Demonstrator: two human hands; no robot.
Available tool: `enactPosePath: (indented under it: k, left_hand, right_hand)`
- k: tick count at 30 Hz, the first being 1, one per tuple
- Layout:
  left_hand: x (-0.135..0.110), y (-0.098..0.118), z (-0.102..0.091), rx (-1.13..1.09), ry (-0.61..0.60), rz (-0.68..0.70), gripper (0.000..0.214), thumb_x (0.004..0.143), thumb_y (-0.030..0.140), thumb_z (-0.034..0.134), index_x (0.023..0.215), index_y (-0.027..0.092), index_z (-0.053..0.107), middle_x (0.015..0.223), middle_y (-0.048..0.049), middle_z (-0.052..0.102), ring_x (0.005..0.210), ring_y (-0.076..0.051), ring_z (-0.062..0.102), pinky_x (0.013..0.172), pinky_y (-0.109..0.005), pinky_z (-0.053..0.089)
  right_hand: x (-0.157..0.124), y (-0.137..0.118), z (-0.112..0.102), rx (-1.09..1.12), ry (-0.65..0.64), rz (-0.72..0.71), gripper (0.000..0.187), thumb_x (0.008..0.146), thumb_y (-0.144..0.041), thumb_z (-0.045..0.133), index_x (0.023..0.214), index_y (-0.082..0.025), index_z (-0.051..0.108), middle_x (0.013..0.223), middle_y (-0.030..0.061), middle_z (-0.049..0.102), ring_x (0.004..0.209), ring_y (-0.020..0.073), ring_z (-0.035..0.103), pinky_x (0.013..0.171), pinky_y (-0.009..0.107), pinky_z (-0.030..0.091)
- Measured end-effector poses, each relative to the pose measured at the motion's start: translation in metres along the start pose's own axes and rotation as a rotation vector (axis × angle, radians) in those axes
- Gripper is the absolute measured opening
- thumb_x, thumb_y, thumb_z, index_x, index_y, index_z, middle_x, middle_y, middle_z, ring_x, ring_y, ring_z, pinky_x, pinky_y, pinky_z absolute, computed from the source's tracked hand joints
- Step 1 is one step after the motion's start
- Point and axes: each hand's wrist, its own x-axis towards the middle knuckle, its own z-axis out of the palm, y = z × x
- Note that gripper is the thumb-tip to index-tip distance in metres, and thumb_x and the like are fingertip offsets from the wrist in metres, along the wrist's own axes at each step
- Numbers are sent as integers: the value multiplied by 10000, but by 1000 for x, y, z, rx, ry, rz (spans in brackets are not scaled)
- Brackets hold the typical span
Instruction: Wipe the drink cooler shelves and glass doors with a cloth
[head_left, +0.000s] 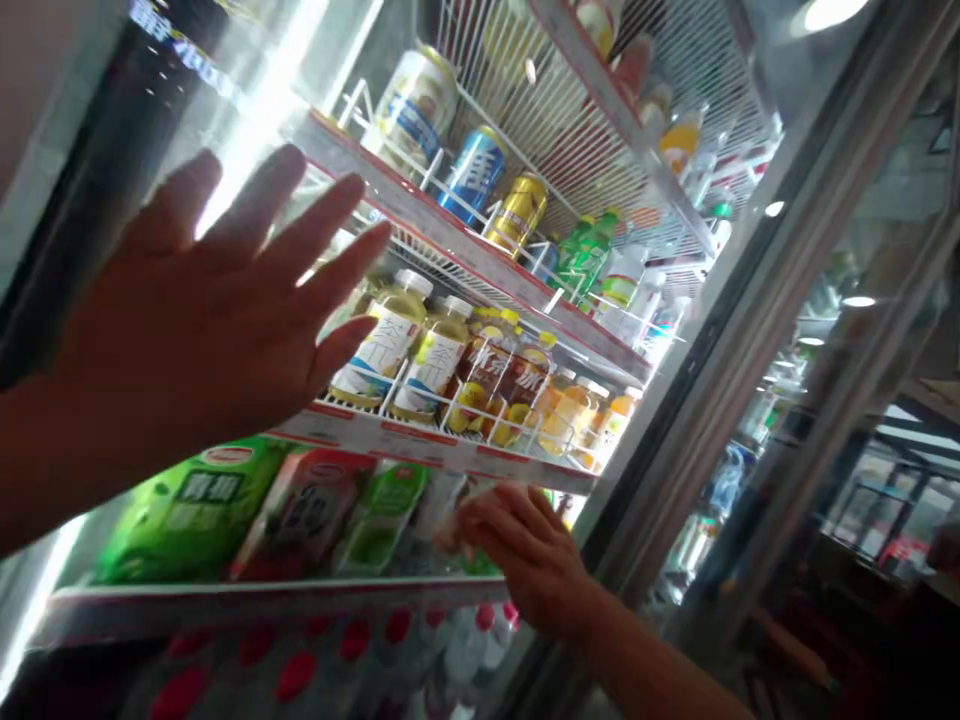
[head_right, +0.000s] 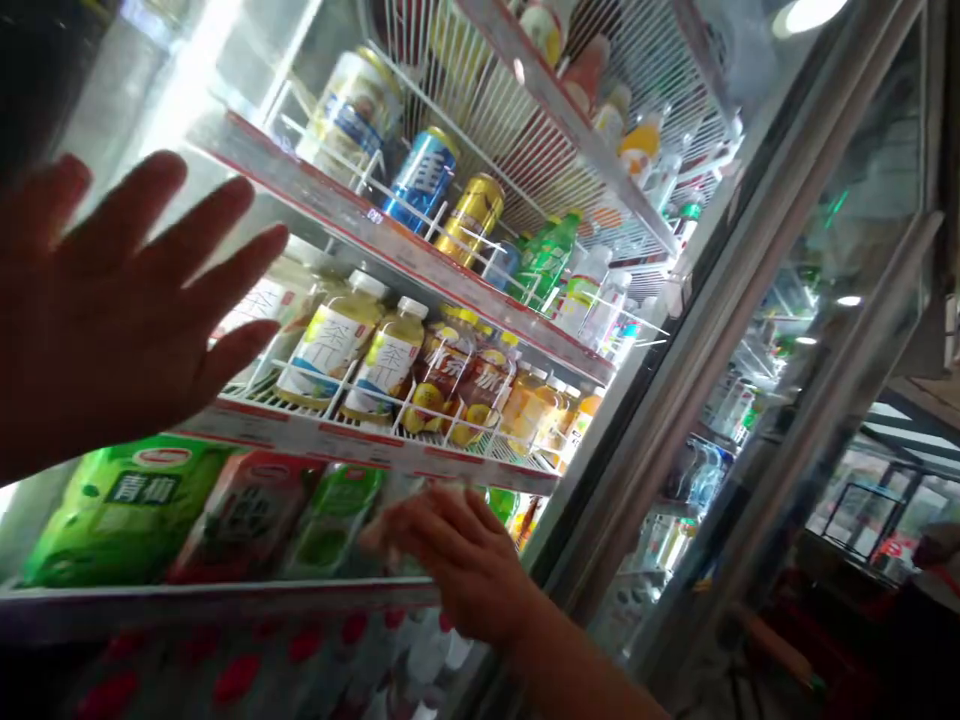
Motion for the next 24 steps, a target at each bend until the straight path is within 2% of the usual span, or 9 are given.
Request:
enactPosePath:
  k: [3,6,8,10,12,14,18,20,24]
  left_hand:
    - [-3,-8,1,151,-151,216,677,1008,551,238,1590,204,245,1677,26,148,1538,-314,66,1216,-563,46]
    - [-2,-11,0,168,-164,220,684,1003,552,254,1607,239,180,1688,19,99,1539,-347,52,1203,-596,34]
    - [-1,-8,-3,159,-200,196,701,988,561,290,1608,253,180,1691,25,86,1543,-352,52,1212,-608,32]
    - [0,-4,-6,159,-233,166,694,994,548,288,1609,247,176,1691,42,65,1546,-346,48,1221,-590,24]
    - [0,-1,-8,163,-243,147,679,1004,538,301,1609,260,166,1690,68,56,1547,-330,43,1228,-558,14]
    - [-1,-1,-8,161,-236,122,666,1008,522,350,1606,300,161,1689,91,56,1552,-309,39,1238,-545,6]
    - [-2,-2,-5,166,-235,77,694,984,498,477,1597,346,190,1685,97,76,1561,-274,50,1270,-538,31]
    - [-2,-1,-5,174,-227,76,689,982,481,509,1591,342,219,1679,89,107,1562,-257,79,1279,-532,61]
    - [-4,-2,-5,168,-222,76,654,995,438,517,1582,313,255,1673,76,119,1563,-239,77,1283,-551,79]
  right_hand:
    - [5,24,-4,-50,339,246,568,970,-75,483,1512,-243,447,1521,61,518,1475,258,388,1195,503,406]
    - [13,22,6,-61,542,466,604,964,-47,463,1523,-273,422,1599,60,406,1499,280,343,1195,570,381]
    - [14,2,16,-32,433,379,573,979,-89,451,1529,-247,416,1584,60,434,1502,266,339,1209,526,375]
    - [12,-19,20,-6,220,202,509,1001,-138,420,1495,-248,471,1510,22,536,1493,226,359,1240,454,340]
    - [11,-24,17,3,121,135,493,1009,-150,404,1476,-280,495,1450,-14,597,1480,194,381,1255,417,316]
    - [14,-13,11,-7,211,254,549,1001,-129,421,1516,-317,429,1481,-11,567,1484,198,375,1240,445,345]
    - [24,2,13,-47,540,607,621,998,-107,407,1565,-344,318,1616,24,378,1514,262,314,1199,561,384]
    - [26,-14,23,-45,526,574,612,1001,-126,419,1573,-316,310,1618,40,375,1517,272,305,1199,556,382]
    - [19,-48,34,25,236,208,569,992,-113,418,1543,-254,387,1468,27,581,1502,210,339,1228,445,359]
